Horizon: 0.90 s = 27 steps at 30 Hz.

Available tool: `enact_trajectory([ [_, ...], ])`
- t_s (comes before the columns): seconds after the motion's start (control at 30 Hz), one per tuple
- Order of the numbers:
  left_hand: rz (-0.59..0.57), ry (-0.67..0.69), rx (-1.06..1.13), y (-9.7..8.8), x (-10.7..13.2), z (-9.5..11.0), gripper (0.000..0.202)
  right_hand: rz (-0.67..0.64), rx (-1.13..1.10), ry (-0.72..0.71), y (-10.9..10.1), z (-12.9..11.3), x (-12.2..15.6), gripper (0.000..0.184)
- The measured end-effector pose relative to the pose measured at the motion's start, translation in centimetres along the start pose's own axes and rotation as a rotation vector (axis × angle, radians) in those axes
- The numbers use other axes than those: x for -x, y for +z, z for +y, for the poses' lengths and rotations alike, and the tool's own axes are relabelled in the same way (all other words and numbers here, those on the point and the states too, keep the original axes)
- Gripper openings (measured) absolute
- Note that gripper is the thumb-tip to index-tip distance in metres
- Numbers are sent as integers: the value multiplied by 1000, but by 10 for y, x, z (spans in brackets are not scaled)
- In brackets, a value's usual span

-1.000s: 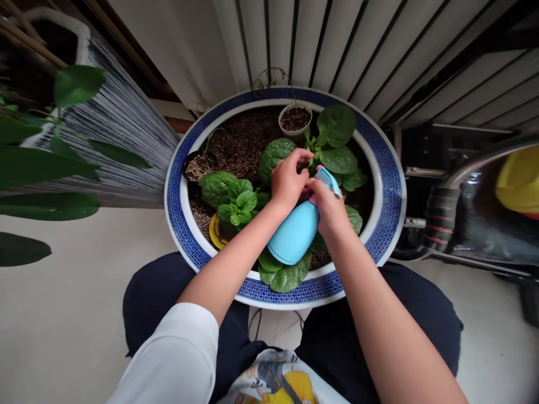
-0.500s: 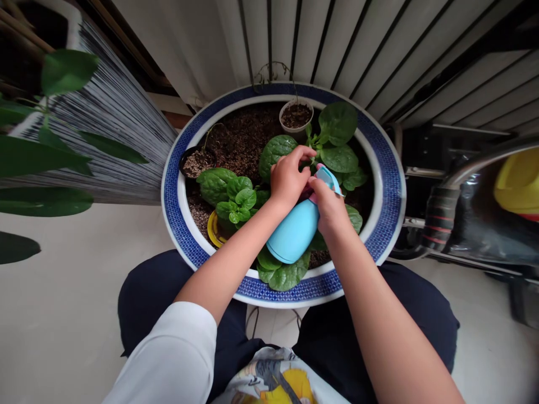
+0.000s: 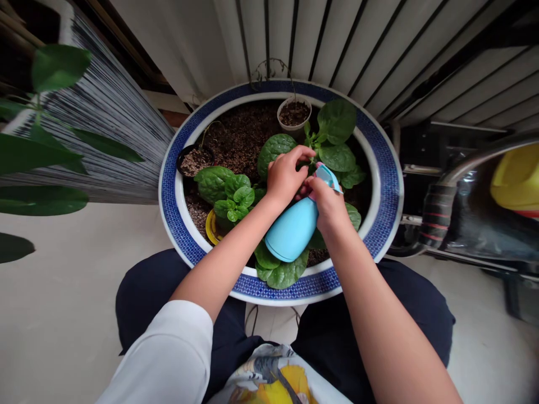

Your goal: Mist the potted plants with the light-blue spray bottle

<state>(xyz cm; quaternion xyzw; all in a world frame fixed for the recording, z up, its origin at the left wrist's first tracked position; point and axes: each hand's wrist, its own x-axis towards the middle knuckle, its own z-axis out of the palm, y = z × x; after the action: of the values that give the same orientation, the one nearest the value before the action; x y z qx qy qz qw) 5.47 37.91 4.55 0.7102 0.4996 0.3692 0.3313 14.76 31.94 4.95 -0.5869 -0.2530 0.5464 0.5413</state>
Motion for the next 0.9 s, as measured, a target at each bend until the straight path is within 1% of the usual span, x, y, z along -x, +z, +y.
enact_trajectory([
  [0.1, 7, -3, 15, -2, -1, -2, 34, 33, -26, 4, -1, -2, 1, 41],
  [0.27, 8, 4, 16, -5, -1, -5, 32, -90, -21, 5, -2, -3, 1, 21],
  [0.4, -13, 21, 19, -6, 0, -6, 33, -131, -29, 72, -2, -2, -2, 12],
  [0.5, -21, 26, 23, -5, 0, -6, 35, -134, -40, 91, -1, -3, -4, 11],
  [0.67, -24, 16, 41, -6, 0, -6, 35, -73, -52, 115, 0, -7, -7, 17],
  [0.77, -30, 11, 58, -7, 1, -7, 36, -83, -65, 96, -2, -6, -9, 19],
  [0.9, -38, 20, 58, -7, 1, -7, 36, -108, -46, 94, -4, -3, -11, 17],
])
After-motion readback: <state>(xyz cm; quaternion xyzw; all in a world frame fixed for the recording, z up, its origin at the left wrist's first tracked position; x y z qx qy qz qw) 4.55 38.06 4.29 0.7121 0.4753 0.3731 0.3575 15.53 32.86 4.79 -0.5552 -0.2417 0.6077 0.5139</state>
